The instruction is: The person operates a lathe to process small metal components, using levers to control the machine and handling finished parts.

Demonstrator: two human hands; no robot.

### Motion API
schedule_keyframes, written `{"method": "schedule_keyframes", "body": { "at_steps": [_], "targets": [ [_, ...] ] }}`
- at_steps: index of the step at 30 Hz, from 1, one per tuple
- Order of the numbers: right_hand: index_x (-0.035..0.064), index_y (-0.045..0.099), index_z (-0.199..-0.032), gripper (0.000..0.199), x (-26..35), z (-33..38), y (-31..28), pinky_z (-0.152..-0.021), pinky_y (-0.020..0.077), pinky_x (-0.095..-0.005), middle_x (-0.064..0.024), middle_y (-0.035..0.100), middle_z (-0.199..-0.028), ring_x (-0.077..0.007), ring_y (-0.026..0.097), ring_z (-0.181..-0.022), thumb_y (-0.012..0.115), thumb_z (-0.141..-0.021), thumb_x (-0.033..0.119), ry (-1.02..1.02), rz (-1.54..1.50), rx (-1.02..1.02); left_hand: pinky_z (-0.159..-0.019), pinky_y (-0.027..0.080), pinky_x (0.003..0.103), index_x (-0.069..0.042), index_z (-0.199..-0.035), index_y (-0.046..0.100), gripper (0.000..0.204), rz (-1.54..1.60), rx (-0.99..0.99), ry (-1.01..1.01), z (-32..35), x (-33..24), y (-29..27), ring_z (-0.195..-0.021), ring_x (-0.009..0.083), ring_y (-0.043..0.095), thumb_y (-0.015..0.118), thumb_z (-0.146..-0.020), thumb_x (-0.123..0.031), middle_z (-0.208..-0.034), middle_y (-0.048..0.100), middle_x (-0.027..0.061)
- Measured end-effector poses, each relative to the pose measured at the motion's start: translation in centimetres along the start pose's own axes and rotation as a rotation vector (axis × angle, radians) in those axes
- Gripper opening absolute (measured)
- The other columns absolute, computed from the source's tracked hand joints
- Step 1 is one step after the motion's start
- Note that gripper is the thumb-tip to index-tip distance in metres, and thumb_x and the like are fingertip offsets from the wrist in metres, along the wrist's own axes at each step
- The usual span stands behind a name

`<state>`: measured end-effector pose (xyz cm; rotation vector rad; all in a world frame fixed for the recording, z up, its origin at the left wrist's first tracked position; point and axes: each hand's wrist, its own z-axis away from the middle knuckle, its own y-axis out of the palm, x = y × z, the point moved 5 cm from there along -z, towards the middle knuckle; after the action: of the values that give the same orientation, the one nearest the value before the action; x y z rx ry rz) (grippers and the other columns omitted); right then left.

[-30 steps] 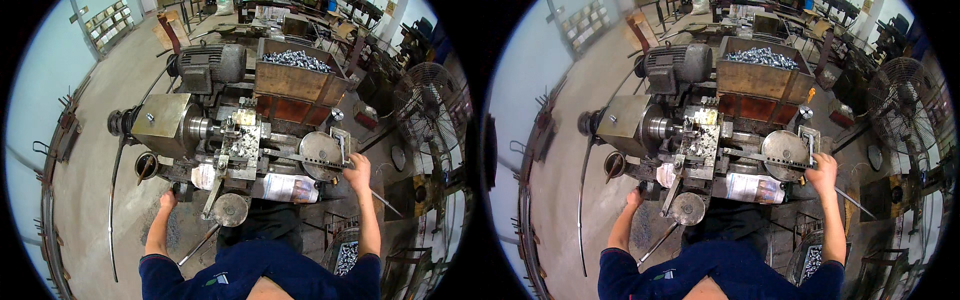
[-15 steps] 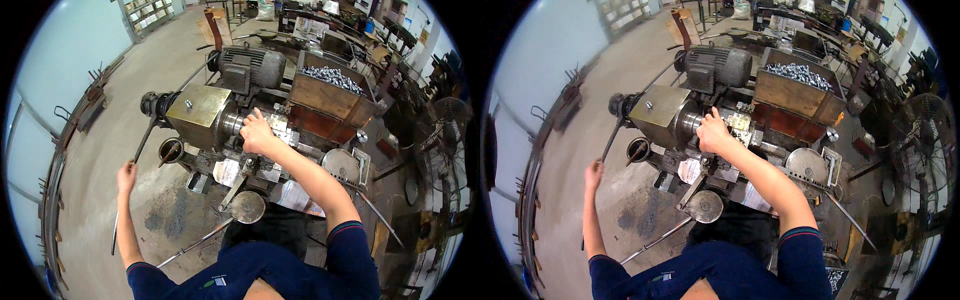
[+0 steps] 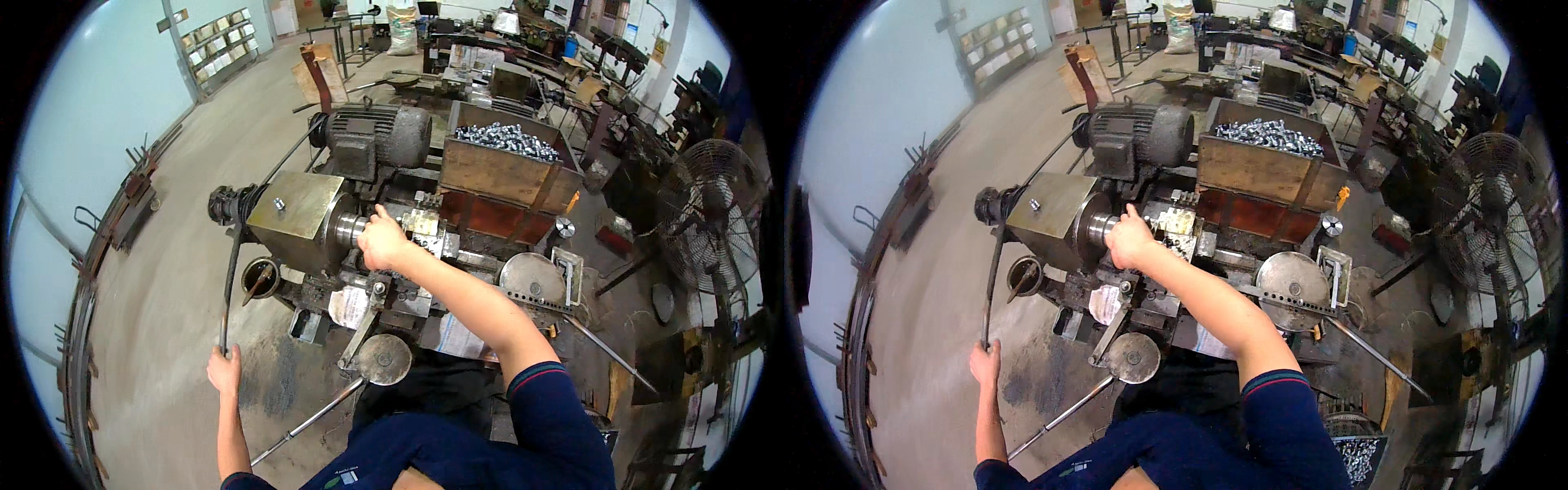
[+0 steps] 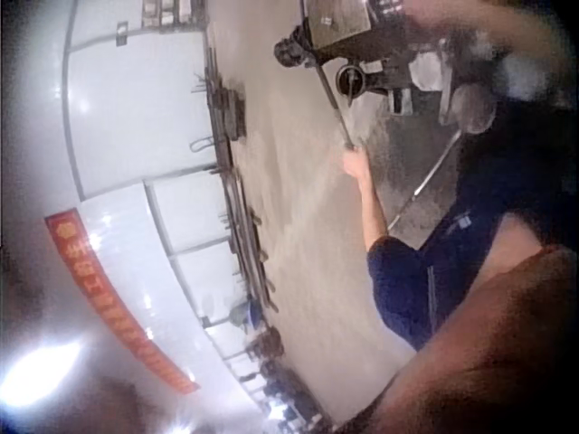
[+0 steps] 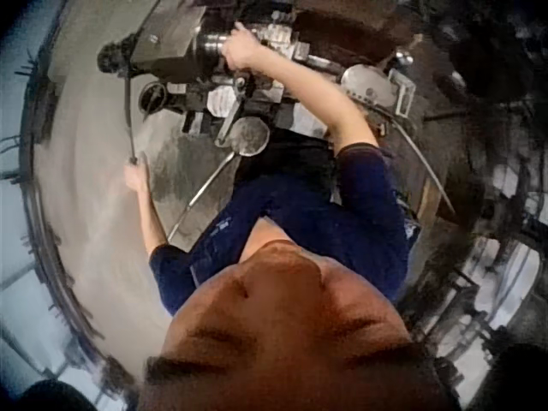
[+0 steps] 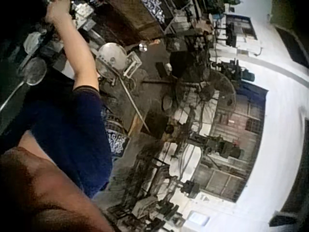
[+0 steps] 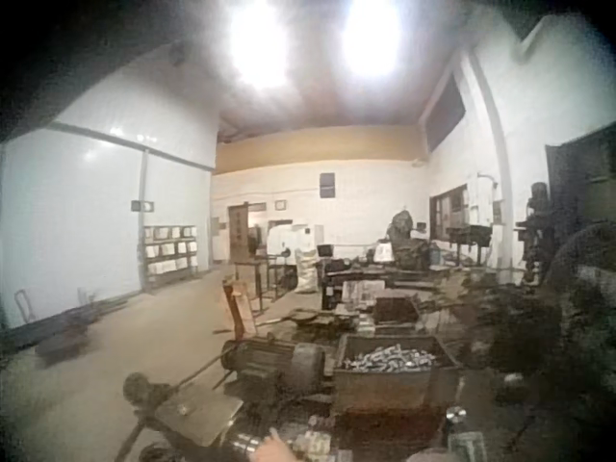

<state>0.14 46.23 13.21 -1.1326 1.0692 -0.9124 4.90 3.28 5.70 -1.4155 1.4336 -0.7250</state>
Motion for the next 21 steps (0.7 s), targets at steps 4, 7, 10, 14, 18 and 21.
{"method": "schedule_keyframes", "body": {
  "at_steps": [4,7,10,14,18,21],
  "targets": [
    [0.0133,0.070,-0.084,0.025,-0.3,0.7,-0.3,-0.104,0.0218,-0.0464,-0.0103,0.066,-0.084,-0.0275,0.059,-0.091,0.060,-0.064,0.026,0.014,0.045,-0.036,-0.057,0.047,0.041,0.001,-0.074,0.052,0.032,0.178,0.348,0.022,-2.6,1.9,1.7,-0.060,0.0332,0.061,0.064,-0.075,-0.029,-0.062,0.058,0.0177],
    [0.0094,0.070,-0.076,0.025,-2.0,2.5,-2.7,-0.104,0.0237,-0.0452,-0.0126,0.065,-0.079,-0.0287,0.059,-0.090,0.059,-0.061,0.027,0.035,0.006,-0.169,-0.045,0.046,0.033,0.003,-0.079,0.053,0.020,0.325,0.527,0.137,-4.8,1.6,2.2,-0.045,0.0196,0.058,0.063,-0.074,-0.013,-0.051,0.053,0.0115],
    [0.0066,0.068,-0.061,0.026,-5.5,5.9,-6.3,-0.101,0.0292,-0.0441,-0.0137,0.060,-0.066,-0.0291,0.059,-0.081,0.061,-0.053,0.030,0.043,-0.012,-0.421,-0.046,0.048,0.032,0.006,-0.087,0.055,0.020,0.599,0.607,-0.009,-4.9,2.2,4.2,-0.049,0.0186,0.059,0.060,-0.076,-0.010,-0.054,0.055,0.0100],
    [0.0093,0.066,-0.056,0.018,-16.5,10.7,-7.4,-0.081,0.0423,-0.0420,-0.0132,0.059,-0.060,-0.0305,0.058,-0.069,0.060,-0.051,0.026,0.316,0.070,-0.530,-0.049,0.052,0.031,0.008,-0.099,0.053,0.027,0.955,0.750,-0.131,-4.8,1.2,4.9,-0.054,0.0187,0.060,0.059,-0.078,-0.009,-0.065,0.058,0.0105],
    [0.0129,0.068,-0.097,0.046,-23.8,16.2,-7.9,-0.093,0.0413,-0.0382,-0.0147,0.050,-0.120,-0.0313,0.047,-0.107,0.062,-0.053,0.023,0.683,-0.090,-0.545,-0.051,0.052,0.032,0.009,-0.100,0.053,0.029,0.967,0.724,-0.121,-5.0,1.6,5.2,-0.055,0.0188,0.060,0.060,-0.079,-0.010,-0.064,0.057,0.0101],
    [0.0086,0.068,-0.099,0.049,-25.3,20.3,-7.7,-0.098,0.0377,-0.0366,-0.0165,0.043,-0.131,-0.0323,0.044,-0.114,0.060,-0.053,0.022,0.682,-0.223,-0.688,-0.053,0.053,0.033,0.007,-0.101,0.053,0.028,0.988,0.723,-0.129,-5.0,1.5,5.3,-0.056,0.0185,0.059,0.060,-0.081,-0.011,-0.065,0.056,0.0095]
  ]
}}
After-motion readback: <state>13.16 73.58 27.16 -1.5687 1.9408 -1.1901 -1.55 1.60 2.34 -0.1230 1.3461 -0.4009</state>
